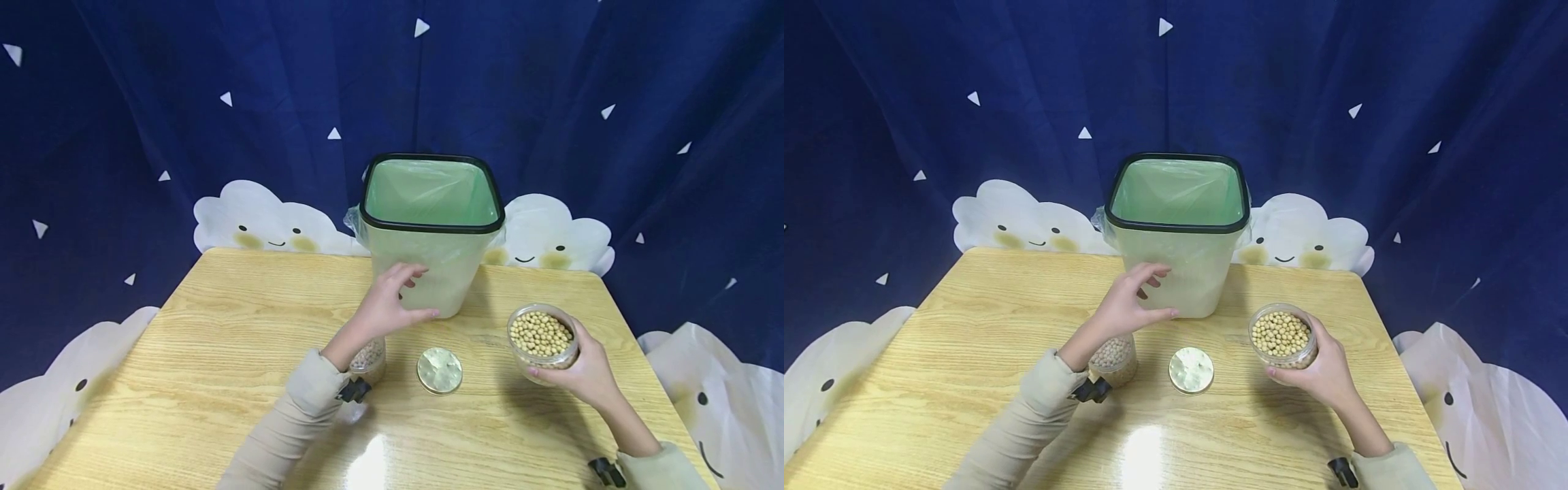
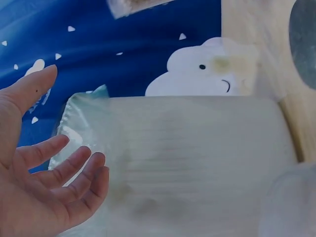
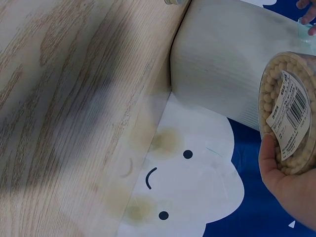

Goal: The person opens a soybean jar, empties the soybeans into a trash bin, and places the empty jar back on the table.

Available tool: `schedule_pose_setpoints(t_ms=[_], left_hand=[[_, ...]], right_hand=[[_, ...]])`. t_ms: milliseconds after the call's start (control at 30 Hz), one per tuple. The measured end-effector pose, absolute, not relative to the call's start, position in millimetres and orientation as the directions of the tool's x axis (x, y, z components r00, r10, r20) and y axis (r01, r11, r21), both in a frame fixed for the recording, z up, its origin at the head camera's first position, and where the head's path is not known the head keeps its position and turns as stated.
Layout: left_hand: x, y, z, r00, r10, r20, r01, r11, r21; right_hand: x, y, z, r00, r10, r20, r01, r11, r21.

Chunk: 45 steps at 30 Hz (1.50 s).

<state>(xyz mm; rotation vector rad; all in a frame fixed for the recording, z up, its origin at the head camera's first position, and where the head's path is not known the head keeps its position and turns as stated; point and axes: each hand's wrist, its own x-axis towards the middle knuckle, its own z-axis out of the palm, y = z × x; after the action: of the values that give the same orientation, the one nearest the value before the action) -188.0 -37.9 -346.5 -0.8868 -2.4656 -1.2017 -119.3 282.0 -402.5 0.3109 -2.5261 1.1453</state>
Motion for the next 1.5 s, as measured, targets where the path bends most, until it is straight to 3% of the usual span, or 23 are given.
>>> schedule_pose_setpoints(t_ms=[400, 600, 767, 867, 967, 1233, 1500], left_hand=[[-198, -52, -320, -0.742, 0.340, 0.578, 0.669, 0.442, 0.598], [-206, -61, -305, -0.688, 0.280, 0.669, 0.719, 0.391, 0.575], [-215, -68, -293, -0.627, 0.209, 0.751, 0.744, 0.447, 0.497], [-221, -73, -287, -0.618, 0.172, 0.767, 0.723, 0.507, 0.469], [-227, -78, -284, -0.656, 0.142, 0.741, 0.665, 0.573, 0.479], [-248, -84, -284, -0.851, 0.109, 0.513, 0.447, 0.663, 0.601], [-269, -87, -288, -0.926, 0.111, 0.360, 0.342, 0.649, 0.680]], right_hand=[[-122, 283, -400, -0.913, -0.060, 0.403, -0.342, 0.649, -0.679], [-122, 283, -398, -0.913, -0.060, 0.403, -0.345, 0.641, -0.685], [-123, 284, -395, -0.910, -0.060, 0.411, -0.348, 0.649, -0.677], [-125, 286, -396, -0.907, -0.058, 0.417, -0.352, 0.650, -0.674], [-127, 287, -396, -0.904, -0.055, 0.425, -0.354, 0.652, -0.670], [-128, 289, -393, -0.900, -0.052, 0.433, -0.361, 0.647, -0.672], [-131, 290, -385, -0.898, -0.066, 0.435, -0.372, 0.642, -0.670]])
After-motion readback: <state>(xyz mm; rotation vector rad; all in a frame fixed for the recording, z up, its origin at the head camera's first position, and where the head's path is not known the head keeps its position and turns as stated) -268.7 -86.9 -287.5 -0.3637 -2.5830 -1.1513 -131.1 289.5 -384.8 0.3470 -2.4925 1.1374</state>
